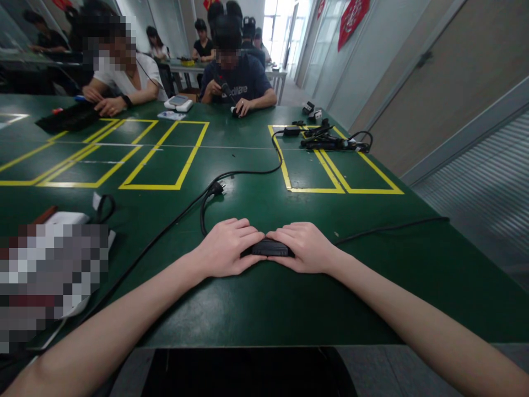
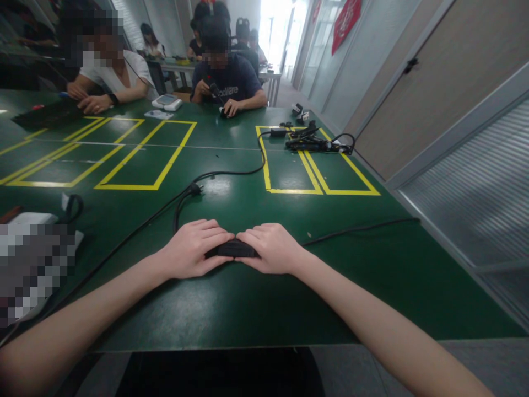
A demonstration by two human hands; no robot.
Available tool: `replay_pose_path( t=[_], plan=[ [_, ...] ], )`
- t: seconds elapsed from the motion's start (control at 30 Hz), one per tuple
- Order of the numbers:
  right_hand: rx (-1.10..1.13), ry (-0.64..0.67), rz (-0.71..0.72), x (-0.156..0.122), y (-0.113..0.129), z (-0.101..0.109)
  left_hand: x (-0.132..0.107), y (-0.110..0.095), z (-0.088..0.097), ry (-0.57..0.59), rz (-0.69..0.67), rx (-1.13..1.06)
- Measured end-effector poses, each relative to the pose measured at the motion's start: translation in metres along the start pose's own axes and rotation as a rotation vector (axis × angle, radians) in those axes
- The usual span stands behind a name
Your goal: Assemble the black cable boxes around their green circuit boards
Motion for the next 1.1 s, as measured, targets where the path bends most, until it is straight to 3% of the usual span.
replay_pose_path(
  t=[0.17,0.33,0.43,0.57,0.7,0.77,0.97,1.1],
  plan=[
    [-0.054,-0.037,0.042,-0.001,0.0,0.002,0.0,0.002,0.001,-0.035,0.03,0.033],
    [0.019,-0.019,-0.015,0.0,0.002,0.004,-0.001,0.007,0.0,0.018,0.03,0.046],
    [0.226,0.022,-0.17,-0.001,0.0,0.007,-0.001,0.005,-0.001,0.027,0.029,0.042],
    [0.672,0.143,-0.462,-0.003,-0.002,0.01,-0.001,0.0,-0.001,0.011,-0.007,0.025],
    [0.923,0.271,-0.603,-0.004,0.002,0.012,-0.002,-0.005,-0.003,0.029,-0.023,0.018],
    [0.909,0.268,-0.6,-0.003,0.005,0.013,-0.002,-0.006,-0.004,0.04,-0.015,0.019],
    [0.592,0.156,-0.438,-0.001,0.001,0.021,-0.002,-0.003,-0.007,-0.004,0.026,0.043],
    [0.597,-0.062,-0.569,-0.007,-0.026,0.033,0.0,-0.003,-0.001,-0.131,0.038,0.082]
  ],
)
Point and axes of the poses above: each hand's wrist, its own x-axis towards the middle knuckle, its own z-axis out of the back of the hand, y = z × x, the point moved 2 cm from there along x, towards the middle knuckle, and after that the axes turned 11 degrees about -y, right-handed, at the moved point
